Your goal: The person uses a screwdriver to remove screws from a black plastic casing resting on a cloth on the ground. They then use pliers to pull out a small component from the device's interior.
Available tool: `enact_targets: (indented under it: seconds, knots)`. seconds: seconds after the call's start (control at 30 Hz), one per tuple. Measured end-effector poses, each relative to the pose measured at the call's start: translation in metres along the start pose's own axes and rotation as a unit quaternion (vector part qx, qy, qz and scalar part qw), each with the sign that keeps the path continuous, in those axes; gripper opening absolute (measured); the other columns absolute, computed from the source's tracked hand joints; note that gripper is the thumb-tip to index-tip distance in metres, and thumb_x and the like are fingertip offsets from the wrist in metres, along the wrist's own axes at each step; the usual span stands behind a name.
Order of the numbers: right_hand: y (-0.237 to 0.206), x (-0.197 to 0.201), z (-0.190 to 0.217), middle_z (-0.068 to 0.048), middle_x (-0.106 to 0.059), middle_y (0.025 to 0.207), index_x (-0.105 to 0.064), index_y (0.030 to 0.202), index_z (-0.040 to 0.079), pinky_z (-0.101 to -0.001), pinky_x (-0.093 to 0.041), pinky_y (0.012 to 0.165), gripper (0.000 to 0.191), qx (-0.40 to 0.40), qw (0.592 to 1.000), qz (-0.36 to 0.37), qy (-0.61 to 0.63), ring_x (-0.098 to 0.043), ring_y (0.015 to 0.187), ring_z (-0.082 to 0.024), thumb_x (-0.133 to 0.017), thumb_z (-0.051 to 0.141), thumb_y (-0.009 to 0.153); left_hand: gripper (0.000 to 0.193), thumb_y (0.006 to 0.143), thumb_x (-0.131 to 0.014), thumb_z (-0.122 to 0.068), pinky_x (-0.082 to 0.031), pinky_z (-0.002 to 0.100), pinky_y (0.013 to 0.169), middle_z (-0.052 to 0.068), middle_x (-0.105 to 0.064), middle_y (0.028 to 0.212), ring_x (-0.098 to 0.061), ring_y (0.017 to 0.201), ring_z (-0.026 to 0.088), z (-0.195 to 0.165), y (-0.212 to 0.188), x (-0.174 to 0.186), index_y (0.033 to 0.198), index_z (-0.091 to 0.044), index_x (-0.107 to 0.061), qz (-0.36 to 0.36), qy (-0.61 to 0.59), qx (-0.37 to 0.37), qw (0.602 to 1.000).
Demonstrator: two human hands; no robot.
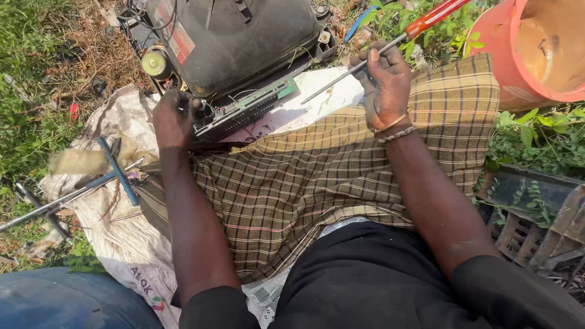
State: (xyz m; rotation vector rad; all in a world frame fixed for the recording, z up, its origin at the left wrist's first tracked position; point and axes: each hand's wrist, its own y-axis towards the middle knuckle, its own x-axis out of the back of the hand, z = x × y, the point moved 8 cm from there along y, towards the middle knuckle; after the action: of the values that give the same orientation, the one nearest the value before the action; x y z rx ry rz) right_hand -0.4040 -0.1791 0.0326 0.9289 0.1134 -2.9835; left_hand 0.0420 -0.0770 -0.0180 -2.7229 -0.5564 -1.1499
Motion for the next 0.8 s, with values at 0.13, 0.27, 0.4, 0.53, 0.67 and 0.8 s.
enact_targets:
  seconds: [0.13, 0.27, 0.4, 0.53, 0.67, 0.8]
  knots:
    - [-0.002, 0.032, -0.020, -0.009, -0.069, 0.098, -0.059, 0.116, 0.005, -0.0406, -0.063, 0.091, 0.017, -0.061, 0.996, -0.040, 0.041, -0.071, 0.095, -0.023, -0.068, 0.008, 0.102, 0.015, 0.100, -0.076, -0.009, -0.058, 0.037, 0.079, 0.013, -0.073, 0.097, -0.071, 0.087, 0.021, -0.005, -0.009, 0.021, 0.106, 0.000, -0.066, -0.109, -0.174, -0.035, 0.978]
    - [-0.005, 0.025, -0.028, -0.010, -0.069, 0.100, -0.061, 0.117, 0.003, -0.0406, -0.063, 0.092, 0.017, -0.056, 0.998, 0.003, 0.019, -0.071, 0.096, -0.024, -0.071, 0.008, 0.105, 0.010, 0.106, -0.068, -0.010, -0.057, 0.033, 0.076, 0.011, -0.072, 0.092, -0.067, 0.081, 0.019, 0.001, -0.023, 0.032, 0.108, -0.001, -0.064, -0.098, -0.507, 0.006, 0.857]
    - [-0.008, 0.019, -0.025, -0.009, -0.069, 0.096, -0.061, 0.116, 0.003, -0.0384, -0.064, 0.086, 0.017, -0.041, 0.998, 0.035, -0.027, -0.073, 0.090, -0.023, -0.071, 0.009, 0.103, 0.007, 0.097, -0.065, -0.008, -0.059, 0.032, 0.068, 0.015, -0.073, 0.090, -0.071, 0.076, 0.022, 0.023, -0.037, 0.051, 0.098, -0.001, -0.064, -0.177, -0.688, 0.125, 0.693]
    - [-0.010, 0.018, -0.020, -0.006, -0.061, 0.085, -0.061, 0.112, 0.001, -0.0321, -0.054, 0.064, 0.023, -0.045, 0.997, 0.056, 0.002, -0.064, 0.072, -0.018, -0.067, 0.023, 0.110, 0.027, 0.092, -0.060, -0.027, -0.045, 0.028, 0.047, 0.006, -0.062, 0.064, -0.055, 0.052, 0.014, 0.033, -0.042, 0.043, 0.071, -0.010, -0.056, -0.195, -0.663, 0.207, 0.692]
    - [-0.006, 0.027, -0.021, 0.000, -0.050, 0.075, -0.063, 0.110, 0.000, -0.0251, -0.035, 0.044, 0.038, -0.082, 0.996, -0.015, -0.032, -0.045, 0.052, -0.008, -0.065, 0.037, 0.112, 0.049, 0.104, -0.067, -0.030, -0.022, 0.027, 0.045, -0.003, -0.042, 0.055, -0.031, 0.047, 0.010, 0.013, -0.031, 0.034, 0.063, -0.015, -0.044, -0.160, -0.466, 0.089, 0.866]
    - [0.016, 0.019, 0.014, -0.004, -0.060, 0.083, -0.064, 0.112, 0.001, -0.0278, -0.045, 0.056, 0.034, 0.050, 0.993, -0.036, -0.104, -0.056, 0.065, -0.013, -0.059, 0.034, 0.112, 0.056, 0.117, -0.063, -0.035, -0.024, 0.035, 0.057, -0.002, -0.039, 0.065, -0.029, 0.060, 0.012, -0.042, -0.030, 0.037, 0.070, -0.014, -0.041, -0.160, -0.252, -0.073, 0.952]
